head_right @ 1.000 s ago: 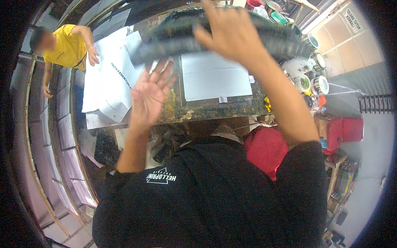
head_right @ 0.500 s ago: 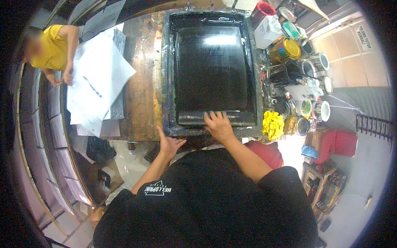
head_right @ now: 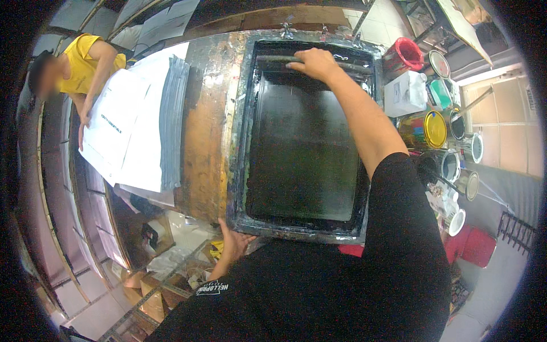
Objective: The person performs screen printing on white paper sheets. They place each sheet under a screen, pull a squeegee across the screen to apply ink, then lift the screen and remove the printed sheet. Another person in a yellow shirt assists by stacking the printed sheets.
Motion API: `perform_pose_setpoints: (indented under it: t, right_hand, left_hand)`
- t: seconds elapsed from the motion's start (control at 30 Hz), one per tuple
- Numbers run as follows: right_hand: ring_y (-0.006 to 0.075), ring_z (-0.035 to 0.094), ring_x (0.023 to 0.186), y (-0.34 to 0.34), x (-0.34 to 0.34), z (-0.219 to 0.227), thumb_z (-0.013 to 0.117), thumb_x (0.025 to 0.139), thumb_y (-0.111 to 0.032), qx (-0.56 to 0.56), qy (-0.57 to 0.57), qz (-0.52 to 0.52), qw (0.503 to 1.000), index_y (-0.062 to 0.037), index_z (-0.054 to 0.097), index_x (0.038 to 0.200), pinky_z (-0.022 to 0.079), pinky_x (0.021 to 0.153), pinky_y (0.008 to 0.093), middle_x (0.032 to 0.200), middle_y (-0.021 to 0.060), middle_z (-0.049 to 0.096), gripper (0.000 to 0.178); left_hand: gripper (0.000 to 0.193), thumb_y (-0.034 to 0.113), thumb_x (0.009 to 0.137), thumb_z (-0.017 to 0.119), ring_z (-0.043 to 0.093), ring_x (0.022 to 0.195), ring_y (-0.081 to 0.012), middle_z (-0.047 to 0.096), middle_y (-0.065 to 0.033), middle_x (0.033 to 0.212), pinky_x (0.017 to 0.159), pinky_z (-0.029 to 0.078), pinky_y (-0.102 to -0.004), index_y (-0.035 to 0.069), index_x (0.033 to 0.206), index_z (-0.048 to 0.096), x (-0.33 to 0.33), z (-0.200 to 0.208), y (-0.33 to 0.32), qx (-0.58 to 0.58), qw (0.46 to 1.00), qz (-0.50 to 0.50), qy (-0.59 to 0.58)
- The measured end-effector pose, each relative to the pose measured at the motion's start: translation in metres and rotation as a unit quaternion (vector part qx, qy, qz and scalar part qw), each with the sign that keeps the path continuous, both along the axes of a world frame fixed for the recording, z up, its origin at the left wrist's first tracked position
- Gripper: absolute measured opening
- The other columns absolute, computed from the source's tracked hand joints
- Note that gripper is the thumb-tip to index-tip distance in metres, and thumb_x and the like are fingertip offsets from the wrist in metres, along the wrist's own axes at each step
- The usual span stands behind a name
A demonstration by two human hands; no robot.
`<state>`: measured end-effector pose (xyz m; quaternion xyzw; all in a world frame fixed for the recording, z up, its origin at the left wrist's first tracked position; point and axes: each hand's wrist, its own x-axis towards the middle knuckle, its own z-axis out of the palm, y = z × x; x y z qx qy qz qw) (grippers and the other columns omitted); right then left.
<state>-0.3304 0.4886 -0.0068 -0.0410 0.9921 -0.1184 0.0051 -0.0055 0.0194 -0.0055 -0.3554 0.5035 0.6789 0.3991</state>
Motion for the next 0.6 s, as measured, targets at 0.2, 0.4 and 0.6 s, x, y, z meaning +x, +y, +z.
perform_pose_setpoints:
  t: [0.2,0.4,0.6]
  right_hand:
    - [0.0333,0.068,0.095,-0.028,0.048,-0.027,0.063,0.093,-0.053,0.052,0.127,-0.030,0.990,-0.0160,0.066,0.104,0.058,0.071,0.0476,0.097,0.0102,0.069,0.039]
    - [0.0353,0.069,0.088,-0.134,0.228,0.019,0.067,0.091,-0.047,0.031,0.064,-0.036,0.997,-0.0109,0.060,0.102,0.059,0.067,0.0489,0.096,0.0134,0.068,0.038]
    - [0.0364,0.064,0.095,-0.217,0.363,0.163,0.067,0.091,-0.044,-0.005,0.011,-0.039,0.999,-0.0049,0.057,0.105,0.057,0.073,0.0494,0.097,0.0153,0.060,0.042]
  left_hand:
    - [0.120,0.093,0.085,0.024,0.051,0.132,-0.0436,0.046,-0.0274,0.148,0.108,0.043,-0.0573,-0.003,0.157,0.019,0.009,0.008,-0.011,-0.019,0.998,-0.003,0.056]
    - [0.115,0.090,0.088,0.026,0.059,0.120,-0.0391,0.058,-0.0241,0.126,0.106,0.047,-0.0547,-0.010,0.145,0.031,0.013,0.022,-0.026,0.063,0.990,-0.036,0.122]
    - [0.111,0.092,0.085,0.022,0.063,0.118,-0.0346,0.066,-0.0227,0.116,0.109,0.044,-0.0562,-0.007,0.130,0.046,-0.006,0.078,-0.038,0.226,0.949,-0.071,0.210]
